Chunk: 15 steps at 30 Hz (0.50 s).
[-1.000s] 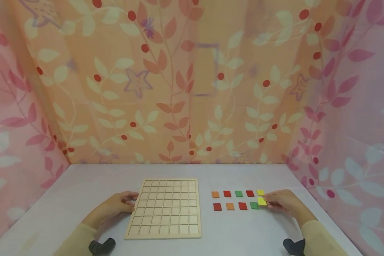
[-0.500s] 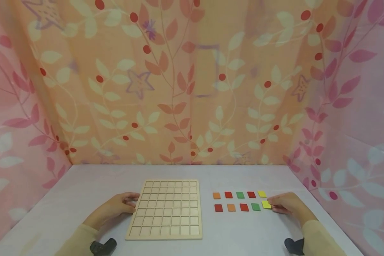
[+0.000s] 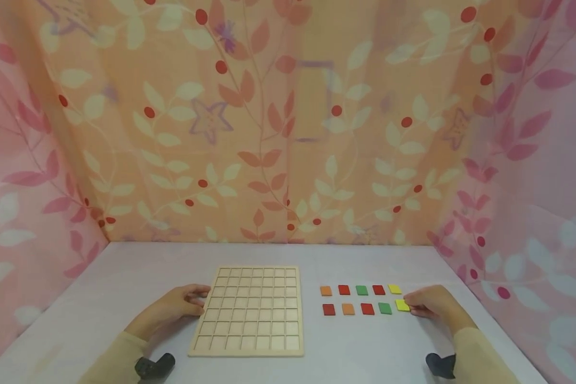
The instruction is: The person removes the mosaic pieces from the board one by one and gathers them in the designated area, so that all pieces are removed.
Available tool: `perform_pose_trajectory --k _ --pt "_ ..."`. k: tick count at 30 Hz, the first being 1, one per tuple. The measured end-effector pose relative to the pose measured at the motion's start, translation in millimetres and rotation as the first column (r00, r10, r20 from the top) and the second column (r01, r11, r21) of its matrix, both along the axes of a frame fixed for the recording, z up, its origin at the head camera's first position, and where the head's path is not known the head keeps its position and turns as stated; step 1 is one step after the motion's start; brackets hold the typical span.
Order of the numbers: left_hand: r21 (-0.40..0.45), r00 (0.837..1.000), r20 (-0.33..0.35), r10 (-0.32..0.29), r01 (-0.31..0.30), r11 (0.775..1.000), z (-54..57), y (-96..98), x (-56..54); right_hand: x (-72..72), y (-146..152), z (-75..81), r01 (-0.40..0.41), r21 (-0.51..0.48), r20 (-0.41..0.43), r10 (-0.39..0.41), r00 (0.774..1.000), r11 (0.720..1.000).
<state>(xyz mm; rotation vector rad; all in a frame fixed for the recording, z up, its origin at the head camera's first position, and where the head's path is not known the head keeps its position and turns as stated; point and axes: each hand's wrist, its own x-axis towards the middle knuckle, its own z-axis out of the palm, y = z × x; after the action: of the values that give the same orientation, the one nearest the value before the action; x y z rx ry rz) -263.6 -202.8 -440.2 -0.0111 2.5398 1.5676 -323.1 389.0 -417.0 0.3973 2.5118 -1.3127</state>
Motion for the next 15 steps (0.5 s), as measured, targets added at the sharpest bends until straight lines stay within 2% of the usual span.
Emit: perform_pose_trajectory --k 7,11,15 --pt "-0.010 1.000 0.005 0.013 -0.013 1.000 1.1 -3.9 -1.2 -3.3 -5 3.2 0.007 0.010 -0.005 -0.007 1.000 1.000" --pt "-0.018 1.000 0.010 -0.011 0.011 1.000 -0.9 -8.1 -1.1 -4.4 -6 4.4 0.058 -0.006 -0.013 -0.058 0.998 0.998" --pt "-0.063 0.999 0.007 -0.040 0.040 0.997 0.1 -19.7 -3.5 -6.7 -10 11.6 0.096 -0.037 -0.126 -0.100 0.987 0.995"
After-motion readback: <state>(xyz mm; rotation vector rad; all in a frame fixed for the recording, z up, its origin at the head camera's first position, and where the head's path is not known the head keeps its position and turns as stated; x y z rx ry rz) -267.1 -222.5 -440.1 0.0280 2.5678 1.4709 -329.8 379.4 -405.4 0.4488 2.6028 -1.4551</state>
